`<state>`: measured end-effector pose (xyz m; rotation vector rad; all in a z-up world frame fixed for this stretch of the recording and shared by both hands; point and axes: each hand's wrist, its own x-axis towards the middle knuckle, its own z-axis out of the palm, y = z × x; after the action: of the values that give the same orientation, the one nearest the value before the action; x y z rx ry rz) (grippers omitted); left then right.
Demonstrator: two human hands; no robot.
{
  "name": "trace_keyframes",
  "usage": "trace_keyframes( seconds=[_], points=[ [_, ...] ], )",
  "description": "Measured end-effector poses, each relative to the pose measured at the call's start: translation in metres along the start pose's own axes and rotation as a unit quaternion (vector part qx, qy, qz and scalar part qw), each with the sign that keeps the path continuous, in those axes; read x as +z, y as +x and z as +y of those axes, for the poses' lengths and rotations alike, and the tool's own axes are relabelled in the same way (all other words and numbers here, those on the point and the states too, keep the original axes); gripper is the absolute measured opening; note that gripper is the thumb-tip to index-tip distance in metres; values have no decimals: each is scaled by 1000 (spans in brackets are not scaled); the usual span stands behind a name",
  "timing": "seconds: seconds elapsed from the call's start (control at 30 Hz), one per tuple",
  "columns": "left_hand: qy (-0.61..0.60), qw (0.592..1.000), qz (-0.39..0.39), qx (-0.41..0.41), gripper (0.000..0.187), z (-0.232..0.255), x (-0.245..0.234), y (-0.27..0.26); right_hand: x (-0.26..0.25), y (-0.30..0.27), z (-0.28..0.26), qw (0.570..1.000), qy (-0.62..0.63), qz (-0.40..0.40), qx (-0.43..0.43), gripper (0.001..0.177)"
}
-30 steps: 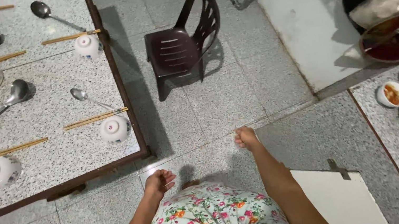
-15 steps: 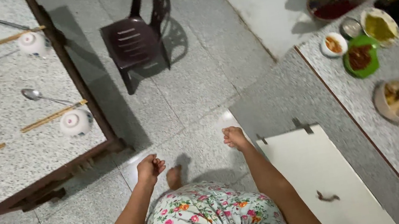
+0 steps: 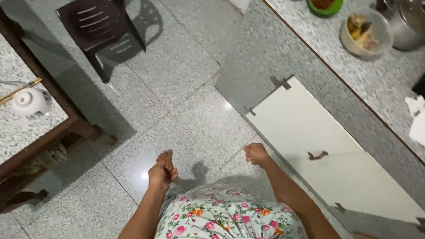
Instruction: Moving and arranging plastic chairs around a dining table.
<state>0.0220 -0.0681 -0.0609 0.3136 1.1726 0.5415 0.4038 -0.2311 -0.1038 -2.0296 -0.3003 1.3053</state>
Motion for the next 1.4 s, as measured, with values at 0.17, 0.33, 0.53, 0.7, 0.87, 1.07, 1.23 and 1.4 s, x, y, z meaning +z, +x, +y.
trace_keyframes(
  seconds=[0.17,0.33,0.53,0.7,0.87,1.07,1.23,1.4],
  points=[
    [19,1000,-2,22,34,-35,6,-38,-35,-32,27,985,111,-43,-128,13],
    [-28,998,-49,21,15,-64,-8,-42,-27,-147,-92,964,94,-3,-249,28],
    [28,1000,-8,6,30,-75,-21,-65,-32,-394,-208,834,43,-141,-531,33],
    [58,998,3,-14,28,-75,-38,-78,-28,-582,-249,641,-188,-311,-675,14],
    [55,998,-32,-15,23,-76,-78,-88,13,-647,-244,522,-227,-260,-780,12],
    [63,997,-26,-28,23,-69,-155,-105,56,-681,-210,411,-334,-136,-837,6],
    [87,996,-12,-29,23,-66,-213,-129,95,-710,-161,417,-340,-107,-836,13],
    [78,994,-47,-56,21,-74,-265,-141,126,-730,-115,401,-300,-29,-865,25]
  ],
)
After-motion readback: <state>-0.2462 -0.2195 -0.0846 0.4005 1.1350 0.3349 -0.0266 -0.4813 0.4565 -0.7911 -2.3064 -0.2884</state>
